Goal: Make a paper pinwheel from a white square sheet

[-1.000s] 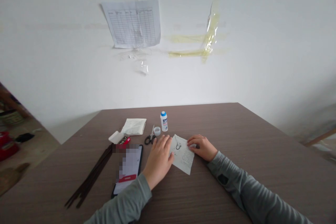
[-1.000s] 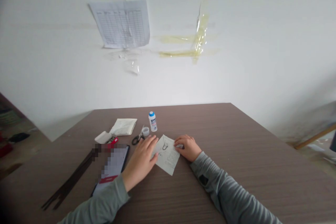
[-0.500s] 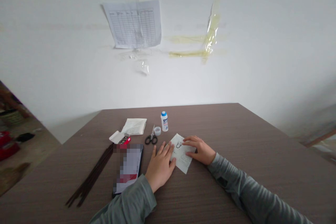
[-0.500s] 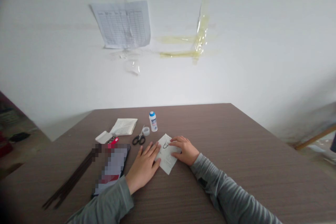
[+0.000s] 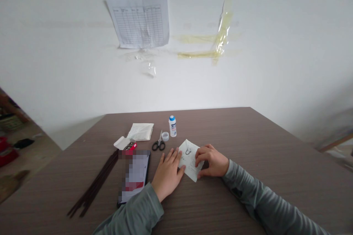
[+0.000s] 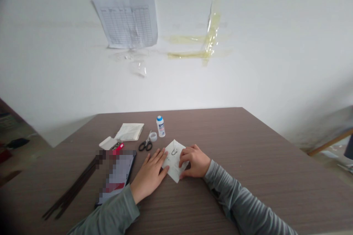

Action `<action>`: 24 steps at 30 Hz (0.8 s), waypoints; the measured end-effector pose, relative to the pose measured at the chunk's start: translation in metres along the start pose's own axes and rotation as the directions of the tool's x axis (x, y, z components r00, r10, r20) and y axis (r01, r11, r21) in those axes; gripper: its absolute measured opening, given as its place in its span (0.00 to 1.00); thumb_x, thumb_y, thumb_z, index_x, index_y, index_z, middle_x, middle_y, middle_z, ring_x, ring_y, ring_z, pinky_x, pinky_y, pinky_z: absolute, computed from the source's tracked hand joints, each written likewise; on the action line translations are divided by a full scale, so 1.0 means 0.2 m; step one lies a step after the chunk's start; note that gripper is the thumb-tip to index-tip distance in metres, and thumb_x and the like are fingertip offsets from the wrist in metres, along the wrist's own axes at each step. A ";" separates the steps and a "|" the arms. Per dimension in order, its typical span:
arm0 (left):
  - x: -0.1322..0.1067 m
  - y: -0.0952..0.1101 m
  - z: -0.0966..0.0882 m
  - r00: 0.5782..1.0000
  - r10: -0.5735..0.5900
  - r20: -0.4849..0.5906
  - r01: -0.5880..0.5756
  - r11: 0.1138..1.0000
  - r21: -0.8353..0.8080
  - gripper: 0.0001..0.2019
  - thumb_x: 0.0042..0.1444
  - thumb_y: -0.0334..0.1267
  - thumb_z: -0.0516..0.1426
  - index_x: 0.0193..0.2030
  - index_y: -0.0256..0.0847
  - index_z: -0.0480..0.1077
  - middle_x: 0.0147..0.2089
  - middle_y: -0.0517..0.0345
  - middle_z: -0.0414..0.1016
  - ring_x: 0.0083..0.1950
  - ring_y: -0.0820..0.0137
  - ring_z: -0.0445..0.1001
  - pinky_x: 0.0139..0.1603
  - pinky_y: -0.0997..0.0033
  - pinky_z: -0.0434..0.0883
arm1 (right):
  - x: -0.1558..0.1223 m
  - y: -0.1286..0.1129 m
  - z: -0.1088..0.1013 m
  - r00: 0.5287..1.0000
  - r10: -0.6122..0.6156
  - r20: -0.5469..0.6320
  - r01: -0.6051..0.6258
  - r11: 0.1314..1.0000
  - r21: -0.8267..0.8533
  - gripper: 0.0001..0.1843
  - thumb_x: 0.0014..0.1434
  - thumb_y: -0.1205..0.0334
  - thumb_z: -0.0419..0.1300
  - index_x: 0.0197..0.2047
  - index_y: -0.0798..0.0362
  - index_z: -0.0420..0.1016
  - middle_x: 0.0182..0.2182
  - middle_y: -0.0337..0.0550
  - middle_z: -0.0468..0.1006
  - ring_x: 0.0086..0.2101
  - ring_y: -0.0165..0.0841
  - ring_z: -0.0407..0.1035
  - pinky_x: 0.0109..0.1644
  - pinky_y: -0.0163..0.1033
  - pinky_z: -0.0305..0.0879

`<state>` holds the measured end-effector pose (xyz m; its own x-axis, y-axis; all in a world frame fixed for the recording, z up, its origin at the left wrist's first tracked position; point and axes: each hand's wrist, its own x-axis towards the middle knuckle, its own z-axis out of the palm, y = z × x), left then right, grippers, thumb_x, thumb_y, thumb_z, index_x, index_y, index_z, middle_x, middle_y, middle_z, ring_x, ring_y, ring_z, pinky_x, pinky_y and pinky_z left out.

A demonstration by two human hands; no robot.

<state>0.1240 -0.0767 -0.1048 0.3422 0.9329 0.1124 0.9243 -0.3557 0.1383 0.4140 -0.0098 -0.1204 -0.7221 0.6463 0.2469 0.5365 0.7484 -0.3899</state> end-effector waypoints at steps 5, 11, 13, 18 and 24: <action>0.01 0.00 -0.01 1.000 0.009 0.011 -0.009 1.000 -0.006 0.32 0.86 0.36 0.60 0.92 0.43 0.78 0.95 0.40 0.75 0.97 0.41 0.72 0.98 0.34 0.71 | 0.00 -0.03 -0.02 1.000 0.022 0.003 -0.022 0.999 -0.040 0.22 0.65 0.44 0.94 0.57 0.41 1.00 0.53 0.46 0.96 0.55 0.49 0.88 0.69 0.56 0.75; 0.01 0.01 -0.02 0.999 0.001 0.041 -0.001 1.000 -0.003 0.33 0.87 0.37 0.58 0.93 0.42 0.76 0.96 0.39 0.74 0.98 0.42 0.71 0.98 0.33 0.71 | -0.01 -0.04 -0.02 1.000 0.003 -0.029 -0.004 0.999 -0.035 0.19 0.65 0.53 0.92 0.57 0.39 1.01 0.53 0.46 0.98 0.55 0.50 0.90 0.69 0.55 0.77; 0.01 0.01 -0.01 1.000 -0.005 0.028 0.005 1.000 0.003 0.32 0.87 0.37 0.58 0.93 0.43 0.77 0.95 0.41 0.74 0.97 0.43 0.71 0.98 0.36 0.71 | 0.00 -0.04 -0.02 0.999 0.003 -0.035 -0.004 0.999 -0.032 0.19 0.64 0.54 0.92 0.57 0.39 1.01 0.52 0.45 0.98 0.55 0.50 0.91 0.69 0.54 0.77; 0.01 0.00 0.03 0.999 0.008 -0.043 -0.006 0.999 0.034 0.31 0.86 0.37 0.59 0.91 0.46 0.80 0.93 0.43 0.79 0.95 0.43 0.76 0.96 0.38 0.75 | 0.01 -0.02 -0.01 0.999 -0.020 -0.029 0.019 0.999 -0.033 0.18 0.66 0.51 0.90 0.57 0.40 1.00 0.50 0.47 0.97 0.53 0.50 0.90 0.70 0.57 0.78; 0.01 -0.03 0.02 0.999 0.022 -0.046 -0.019 0.998 0.057 0.31 0.87 0.38 0.59 0.91 0.45 0.80 0.93 0.43 0.78 0.95 0.45 0.76 0.96 0.41 0.75 | 0.02 0.00 0.01 0.996 -0.052 -0.077 0.049 0.998 -0.047 0.14 0.69 0.61 0.82 0.56 0.41 0.99 0.46 0.44 0.97 0.49 0.46 0.89 0.71 0.55 0.79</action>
<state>0.1200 -0.0714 -0.1102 0.3543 0.9213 0.1604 0.9257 -0.3698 0.0795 0.4097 -0.0073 -0.1199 -0.7132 0.6158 0.3348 0.5205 0.7852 -0.3354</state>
